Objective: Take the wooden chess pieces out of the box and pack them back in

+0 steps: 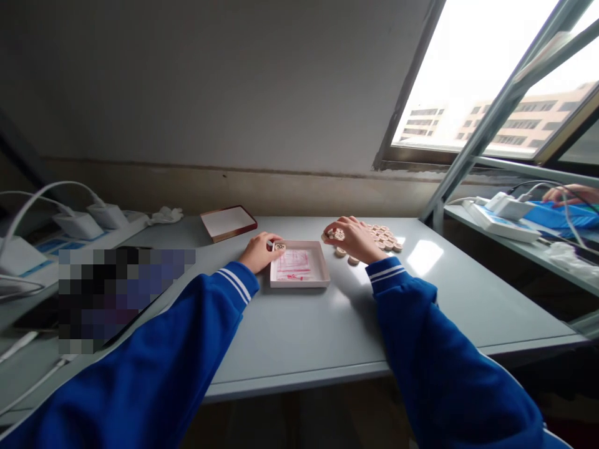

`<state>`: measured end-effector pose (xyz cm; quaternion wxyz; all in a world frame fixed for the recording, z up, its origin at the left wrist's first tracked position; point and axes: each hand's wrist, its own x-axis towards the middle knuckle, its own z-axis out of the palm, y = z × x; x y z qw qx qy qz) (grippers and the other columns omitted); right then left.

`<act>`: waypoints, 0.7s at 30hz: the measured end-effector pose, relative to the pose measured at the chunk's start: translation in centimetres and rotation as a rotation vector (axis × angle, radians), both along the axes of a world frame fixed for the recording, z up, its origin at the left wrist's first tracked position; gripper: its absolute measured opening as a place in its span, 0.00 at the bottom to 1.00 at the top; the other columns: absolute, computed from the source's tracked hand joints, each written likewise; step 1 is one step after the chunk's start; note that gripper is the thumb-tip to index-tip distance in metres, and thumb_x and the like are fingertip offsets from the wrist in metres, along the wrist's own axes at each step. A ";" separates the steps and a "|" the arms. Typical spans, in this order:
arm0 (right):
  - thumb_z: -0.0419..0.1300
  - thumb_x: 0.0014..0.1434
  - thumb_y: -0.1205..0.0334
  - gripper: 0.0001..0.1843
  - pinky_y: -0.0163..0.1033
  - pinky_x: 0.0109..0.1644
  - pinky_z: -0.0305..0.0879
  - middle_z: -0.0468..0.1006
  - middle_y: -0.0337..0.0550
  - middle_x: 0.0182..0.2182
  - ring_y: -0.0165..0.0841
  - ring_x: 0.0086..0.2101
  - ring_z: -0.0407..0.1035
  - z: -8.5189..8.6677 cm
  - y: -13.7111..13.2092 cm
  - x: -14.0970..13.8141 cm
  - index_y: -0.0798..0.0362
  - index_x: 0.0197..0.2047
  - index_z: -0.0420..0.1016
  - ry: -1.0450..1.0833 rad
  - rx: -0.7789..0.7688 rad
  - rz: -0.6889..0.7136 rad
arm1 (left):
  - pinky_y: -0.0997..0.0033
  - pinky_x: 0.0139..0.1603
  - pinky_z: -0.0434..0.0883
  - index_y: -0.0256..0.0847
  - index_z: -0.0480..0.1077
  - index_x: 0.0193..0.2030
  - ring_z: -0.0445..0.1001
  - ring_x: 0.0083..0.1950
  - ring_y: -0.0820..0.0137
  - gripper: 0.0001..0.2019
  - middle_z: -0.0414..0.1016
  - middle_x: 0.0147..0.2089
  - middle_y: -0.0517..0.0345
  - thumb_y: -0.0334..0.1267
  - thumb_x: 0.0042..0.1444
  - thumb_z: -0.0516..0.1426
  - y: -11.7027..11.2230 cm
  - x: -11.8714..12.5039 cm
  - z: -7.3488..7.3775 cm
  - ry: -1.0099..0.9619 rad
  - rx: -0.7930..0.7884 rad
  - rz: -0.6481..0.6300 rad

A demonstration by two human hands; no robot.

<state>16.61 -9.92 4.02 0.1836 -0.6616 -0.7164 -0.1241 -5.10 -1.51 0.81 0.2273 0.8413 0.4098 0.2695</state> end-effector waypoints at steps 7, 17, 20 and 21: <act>0.55 0.54 0.57 0.09 0.33 0.31 0.50 0.74 0.37 0.29 0.29 0.30 0.64 -0.2 1.3 -5.0 0.46 0.38 0.73 -0.023 -0.139 0.257 | 0.71 0.47 0.65 0.37 0.70 0.41 0.69 0.38 0.70 0.16 0.65 0.41 0.53 0.44 0.48 0.53 -0.1 0.0 0.2 0.096 0.076 -0.002; 0.56 0.53 0.60 0.06 0.38 0.37 0.47 0.75 0.40 0.31 0.32 0.35 0.65 -0.2 1.3 -4.5 0.51 0.34 0.71 -0.081 -0.005 0.112 | 0.60 0.48 0.64 0.49 0.65 0.44 0.66 0.48 0.61 0.21 0.62 0.48 0.57 0.55 0.45 0.51 -0.7 1.8 0.9 0.347 0.075 0.011; 0.55 0.52 0.62 0.07 0.37 0.35 0.49 0.76 0.39 0.31 0.32 0.33 0.66 1.2 0.4 -1.1 0.48 0.30 0.75 -0.058 -0.144 -0.021 | 0.60 0.48 0.64 0.49 0.66 0.43 0.64 0.49 0.61 0.23 0.60 0.49 0.57 0.57 0.41 0.54 -0.7 2.2 1.0 0.367 0.138 0.014; 0.56 0.51 0.61 0.07 0.36 0.34 0.50 0.76 0.38 0.30 0.32 0.31 0.66 1.5 0.0 0.0 0.47 0.30 0.75 -0.046 -0.224 -0.053 | 0.61 0.48 0.64 0.49 0.67 0.42 0.64 0.49 0.61 0.23 0.60 0.49 0.57 0.58 0.40 0.54 -0.7 2.3 1.1 0.366 0.151 0.018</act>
